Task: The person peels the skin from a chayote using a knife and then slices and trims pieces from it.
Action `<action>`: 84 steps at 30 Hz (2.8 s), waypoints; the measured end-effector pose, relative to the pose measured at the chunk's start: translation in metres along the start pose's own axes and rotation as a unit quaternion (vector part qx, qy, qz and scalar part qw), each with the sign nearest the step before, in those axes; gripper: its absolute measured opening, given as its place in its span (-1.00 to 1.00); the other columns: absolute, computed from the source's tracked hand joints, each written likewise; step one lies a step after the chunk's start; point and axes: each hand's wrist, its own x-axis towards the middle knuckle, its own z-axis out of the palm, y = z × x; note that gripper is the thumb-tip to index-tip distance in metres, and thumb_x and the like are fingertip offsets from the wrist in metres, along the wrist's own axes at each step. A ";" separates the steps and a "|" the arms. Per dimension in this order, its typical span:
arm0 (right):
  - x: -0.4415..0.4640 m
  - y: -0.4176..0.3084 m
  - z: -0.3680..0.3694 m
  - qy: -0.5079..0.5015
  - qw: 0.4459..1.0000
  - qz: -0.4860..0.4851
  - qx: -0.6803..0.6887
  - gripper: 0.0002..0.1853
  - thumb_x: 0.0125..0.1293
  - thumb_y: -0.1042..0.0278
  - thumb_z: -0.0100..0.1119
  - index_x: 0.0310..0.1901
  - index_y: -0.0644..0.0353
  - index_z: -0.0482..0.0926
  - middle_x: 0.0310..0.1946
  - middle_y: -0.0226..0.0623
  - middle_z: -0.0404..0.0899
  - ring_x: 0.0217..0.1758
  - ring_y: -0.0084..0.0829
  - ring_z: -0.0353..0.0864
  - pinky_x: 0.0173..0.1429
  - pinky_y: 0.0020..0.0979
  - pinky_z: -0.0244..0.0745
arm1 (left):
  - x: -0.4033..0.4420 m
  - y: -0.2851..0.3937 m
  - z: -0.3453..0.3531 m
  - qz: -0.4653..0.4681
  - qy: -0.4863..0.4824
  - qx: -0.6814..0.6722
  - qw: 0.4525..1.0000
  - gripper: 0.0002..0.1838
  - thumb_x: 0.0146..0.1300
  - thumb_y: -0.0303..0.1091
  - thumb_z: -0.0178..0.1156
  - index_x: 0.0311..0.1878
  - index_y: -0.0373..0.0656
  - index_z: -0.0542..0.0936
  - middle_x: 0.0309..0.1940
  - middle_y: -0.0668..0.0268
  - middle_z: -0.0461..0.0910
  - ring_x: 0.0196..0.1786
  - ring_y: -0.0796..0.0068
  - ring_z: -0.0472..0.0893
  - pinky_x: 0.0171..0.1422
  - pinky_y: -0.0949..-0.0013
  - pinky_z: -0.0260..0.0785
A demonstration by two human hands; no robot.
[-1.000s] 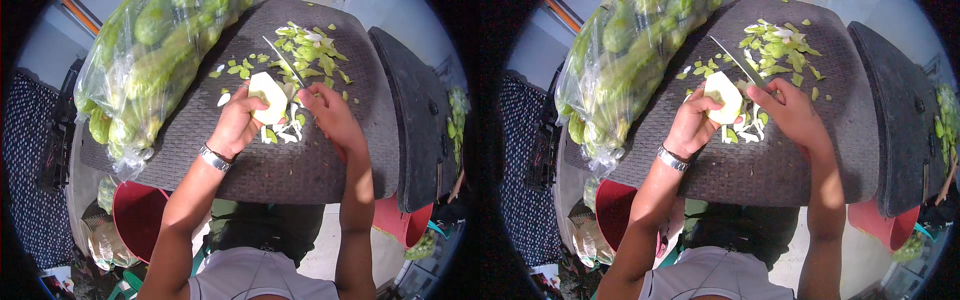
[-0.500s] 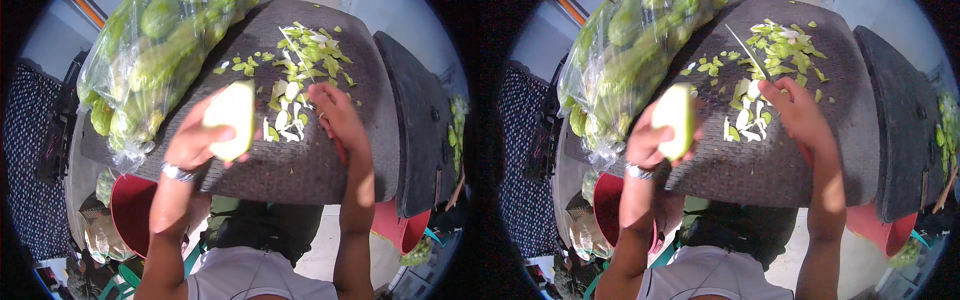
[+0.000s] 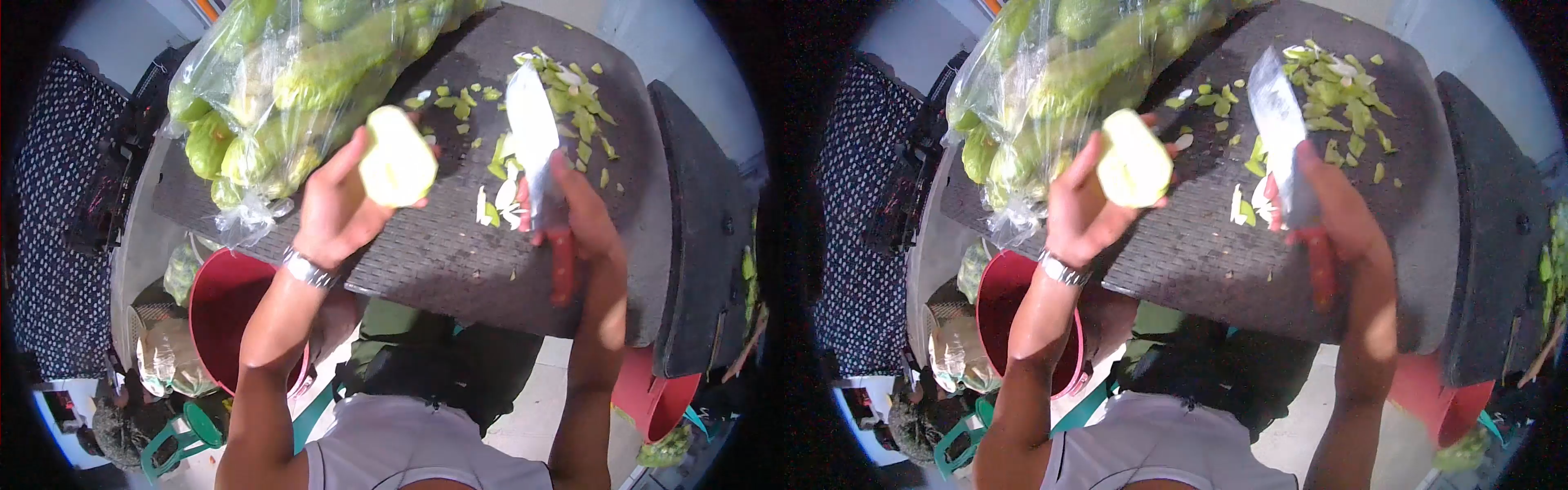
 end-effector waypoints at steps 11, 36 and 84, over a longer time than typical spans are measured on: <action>-0.064 -0.037 0.033 0.119 0.990 -0.060 0.034 -0.05 0.27 0.65 0.05 0.71 0.13 -0.03 -0.07 -0.20 0.71 -0.13 -0.49 0.68 -0.14 -0.54 0.59 | 0.100 -0.045 0.059 -0.026 0.000 0.017 1.000 -0.45 0.58 0.17 0.06 0.17 -0.17 0.62 -0.05 0.19 0.76 -0.05 0.27 0.78 0.08 0.18 0.65; -0.064 0.012 0.049 0.123 0.951 -0.130 -0.254 -0.22 0.32 0.52 0.39 0.58 0.18 0.35 0.05 0.01 0.79 0.02 -0.53 0.68 0.10 -0.46 0.56 | 0.096 -0.061 0.044 -0.056 0.010 0.183 0.981 -0.45 0.55 0.06 0.15 0.04 -0.39 0.67 -0.22 0.06 0.77 -0.28 0.30 0.81 -0.14 0.32 0.68; -0.038 0.012 0.073 0.338 0.874 -0.174 -0.303 -0.37 0.47 0.52 0.24 0.54 -0.11 0.47 -0.34 -0.15 0.70 -0.46 -0.66 0.48 -0.28 -0.44 0.48 | 0.096 -0.083 0.047 0.016 0.072 0.006 0.997 -0.53 0.63 0.08 0.04 0.13 -0.16 0.62 -0.04 0.26 0.76 -0.01 0.36 0.77 0.16 0.24 0.62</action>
